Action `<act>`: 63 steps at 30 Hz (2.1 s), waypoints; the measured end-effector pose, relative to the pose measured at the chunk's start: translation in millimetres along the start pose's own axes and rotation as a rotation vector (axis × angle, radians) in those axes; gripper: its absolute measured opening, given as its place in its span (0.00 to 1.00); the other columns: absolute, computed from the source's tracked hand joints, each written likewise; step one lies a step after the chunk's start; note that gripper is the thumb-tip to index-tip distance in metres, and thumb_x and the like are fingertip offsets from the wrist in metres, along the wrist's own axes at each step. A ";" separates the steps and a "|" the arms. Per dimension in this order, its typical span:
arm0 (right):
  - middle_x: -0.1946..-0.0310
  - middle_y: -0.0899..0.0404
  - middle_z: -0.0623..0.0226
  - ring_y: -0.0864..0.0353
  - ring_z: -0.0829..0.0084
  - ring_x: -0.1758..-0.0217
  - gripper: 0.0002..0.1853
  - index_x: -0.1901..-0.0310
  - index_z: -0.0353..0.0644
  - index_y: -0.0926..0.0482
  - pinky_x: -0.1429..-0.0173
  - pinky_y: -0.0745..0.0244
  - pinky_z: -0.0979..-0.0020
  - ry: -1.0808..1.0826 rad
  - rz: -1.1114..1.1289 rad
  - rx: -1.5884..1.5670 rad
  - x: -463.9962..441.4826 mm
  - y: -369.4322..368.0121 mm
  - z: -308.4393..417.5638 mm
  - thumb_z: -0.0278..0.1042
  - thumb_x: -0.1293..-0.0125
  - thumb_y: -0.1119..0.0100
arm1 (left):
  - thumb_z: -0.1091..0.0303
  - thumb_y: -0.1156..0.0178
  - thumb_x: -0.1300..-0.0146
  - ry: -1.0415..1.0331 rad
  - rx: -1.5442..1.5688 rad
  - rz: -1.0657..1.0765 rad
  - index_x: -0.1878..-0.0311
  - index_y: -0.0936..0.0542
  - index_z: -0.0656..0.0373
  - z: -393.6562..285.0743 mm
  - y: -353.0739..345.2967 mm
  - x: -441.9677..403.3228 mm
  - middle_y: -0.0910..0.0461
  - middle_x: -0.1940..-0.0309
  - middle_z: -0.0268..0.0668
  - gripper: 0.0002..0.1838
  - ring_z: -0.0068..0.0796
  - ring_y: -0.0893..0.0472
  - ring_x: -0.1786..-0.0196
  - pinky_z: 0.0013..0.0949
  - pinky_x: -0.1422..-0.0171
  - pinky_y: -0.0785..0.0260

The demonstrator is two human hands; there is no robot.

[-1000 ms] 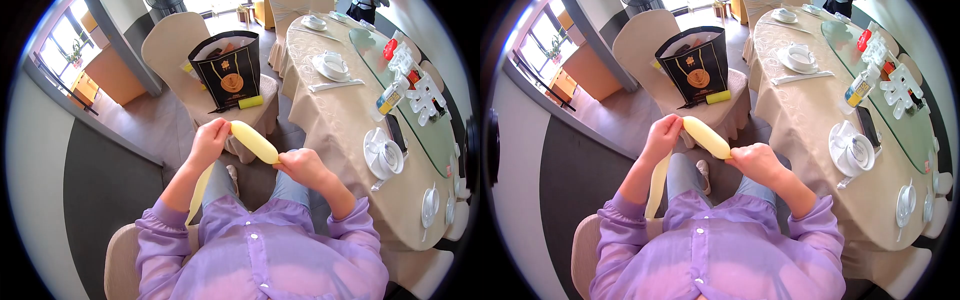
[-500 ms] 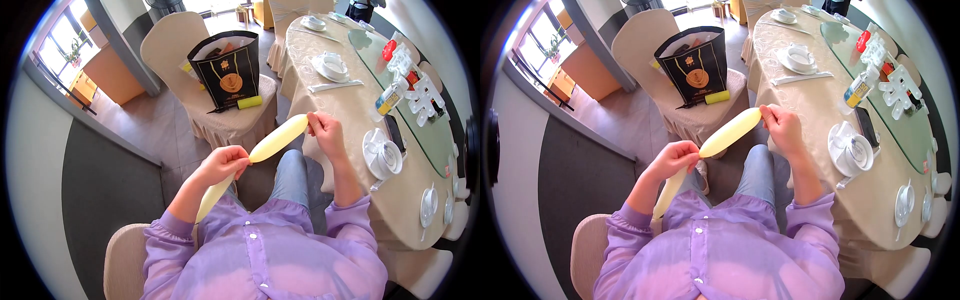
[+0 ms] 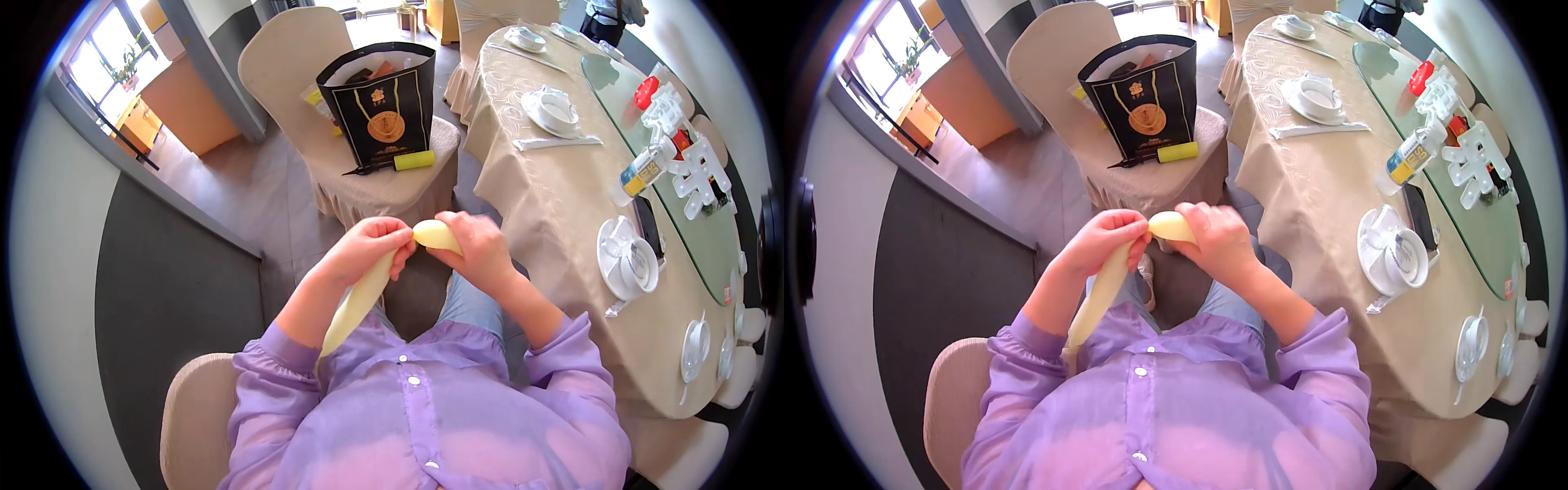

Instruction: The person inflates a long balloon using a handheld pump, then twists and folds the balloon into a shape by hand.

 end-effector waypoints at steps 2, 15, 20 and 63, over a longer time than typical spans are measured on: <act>0.69 0.22 0.66 0.21 0.69 0.69 0.18 0.55 0.39 0.28 0.60 0.26 0.68 -0.299 0.263 -0.457 8.5 -25.3 -18.6 0.38 0.44 0.38 | 0.66 0.48 0.36 -0.045 -0.216 -0.051 0.67 0.27 0.62 -5.1 9.6 -1.1 0.29 0.81 0.29 0.09 0.17 0.29 0.79 0.22 0.74 0.36; 0.63 0.21 0.54 0.18 0.68 0.67 0.26 0.50 0.34 0.30 0.61 0.21 0.70 -0.854 0.489 -1.683 52.1 -86.8 -74.3 0.53 0.33 0.58 | 0.69 0.45 0.40 -0.337 -0.648 -0.323 0.68 0.25 0.65 -20.1 28.6 4.5 0.27 0.83 0.32 0.08 0.20 0.28 0.79 0.25 0.74 0.36; 0.48 0.29 0.60 0.25 0.74 0.51 0.26 0.39 0.40 0.41 0.55 0.25 0.71 -0.745 0.036 -1.778 49.5 -121.0 -49.8 0.34 0.37 0.46 | 0.70 0.49 0.37 -0.219 -0.192 -0.351 0.69 0.25 0.64 5.2 37.6 -3.7 0.29 0.84 0.30 0.09 0.16 0.31 0.82 0.20 0.80 0.41; 0.56 0.24 0.65 0.24 0.74 0.54 0.16 0.49 0.40 0.30 0.50 0.31 0.73 -0.981 -0.056 -1.452 88.7 -107.3 -64.7 0.40 0.32 0.53 | 0.64 0.37 0.46 0.042 -0.419 -0.207 0.57 0.27 0.64 29.2 28.8 -12.8 0.23 0.71 0.33 0.18 0.19 0.24 0.71 0.24 0.65 0.31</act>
Point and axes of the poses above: each hand's wrist, its own x-axis away from the middle knuckle, its own y-axis out of the back of the hand, z = x × y, the point moved 10 cm from there along -x, towards the middle knuckle
